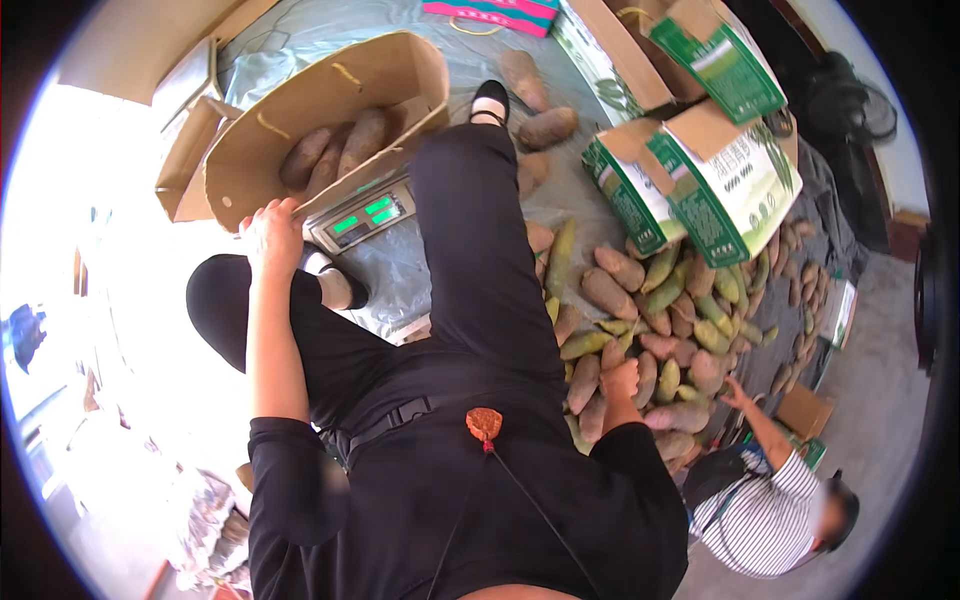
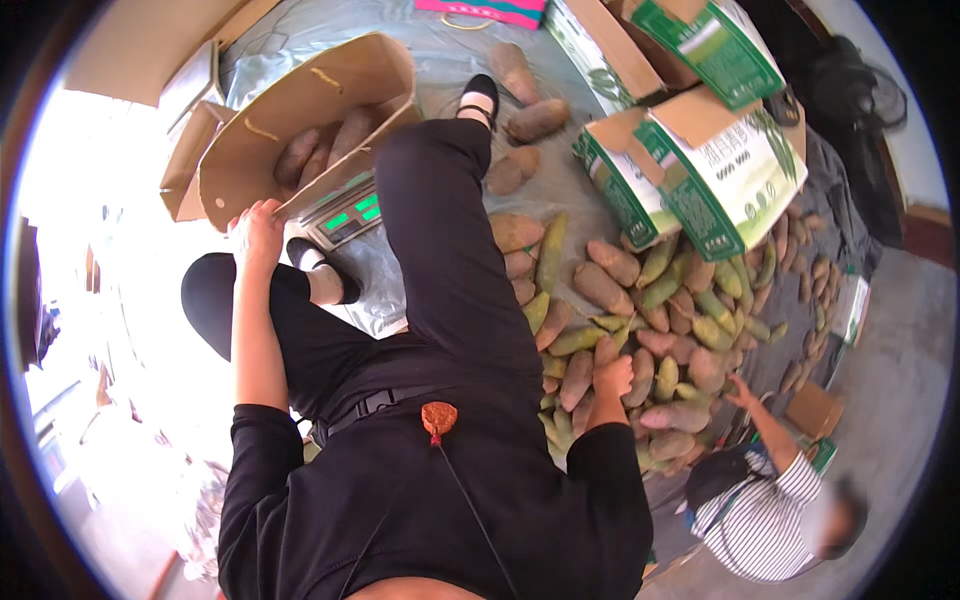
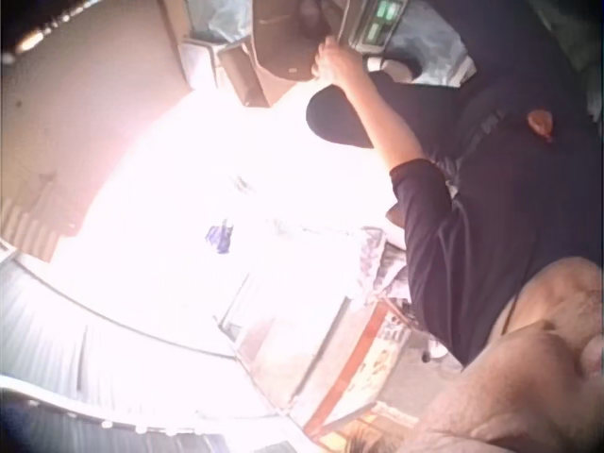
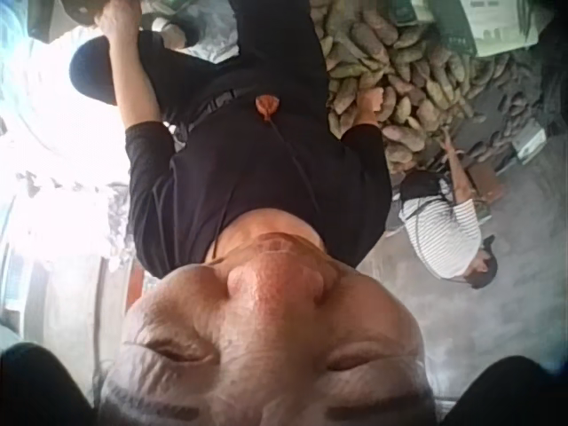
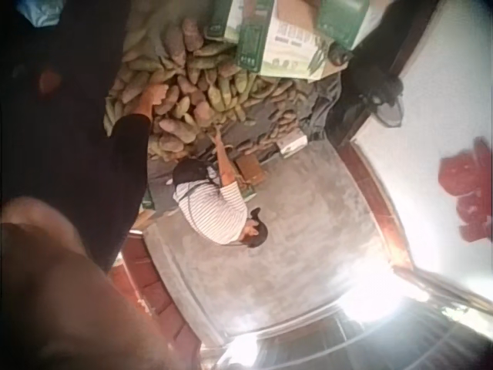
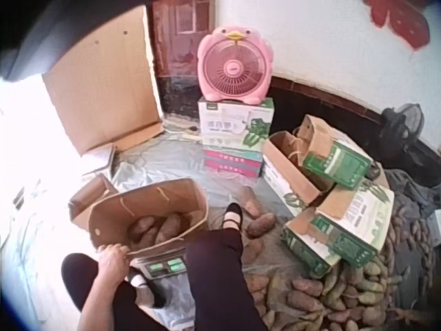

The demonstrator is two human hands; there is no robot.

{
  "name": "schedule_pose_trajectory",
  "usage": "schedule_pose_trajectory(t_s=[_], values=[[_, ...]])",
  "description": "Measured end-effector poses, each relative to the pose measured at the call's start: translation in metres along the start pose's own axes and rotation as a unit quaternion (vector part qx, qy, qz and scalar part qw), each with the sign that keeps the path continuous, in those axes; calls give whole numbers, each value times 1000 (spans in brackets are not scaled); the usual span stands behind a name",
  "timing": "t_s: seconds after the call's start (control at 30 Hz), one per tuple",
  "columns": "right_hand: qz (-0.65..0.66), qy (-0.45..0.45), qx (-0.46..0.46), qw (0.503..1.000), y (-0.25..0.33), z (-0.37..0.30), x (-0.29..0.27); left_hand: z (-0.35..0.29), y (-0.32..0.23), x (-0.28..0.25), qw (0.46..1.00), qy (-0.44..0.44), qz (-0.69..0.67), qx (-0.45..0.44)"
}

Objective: Picking up lotus roots from the floor, weighing them, and placing them into cardboard boxes.

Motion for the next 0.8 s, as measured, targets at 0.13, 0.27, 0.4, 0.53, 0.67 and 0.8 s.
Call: schedule_pose_trajectory(t_s=[0.13,0.27,0.4,0.53,0.67,0.8], values=[[-45,-12,3,999,14,-19,-14,0,2,0,1000,-14,-15,5],[-36,18,-17,999,39,-24,-32,-2,3,0,1000,-15,-21,9],[179,-53,-249,950,80,-6,-54,-1,0,-2,999,-23,-34,5],[327,-64,-410,849,172,-13,-115,0,3,0,1000,-1,-18,-1],[339,-103,-517,779,266,-120,-232,2,1,-2,999,-1,-32,12],[326,-142,-671,650,340,-207,-298,-1,5,-3,1000,16,-15,7]])
Point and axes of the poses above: each hand's wrist, its own z-axis towards the middle knuckle, its own x-axis out of the palm, y = z × x, the point moved 4 cm from there along z, towards the middle knuckle, and after that the axes turned 3 degrees about z, right-handed, at the moved point
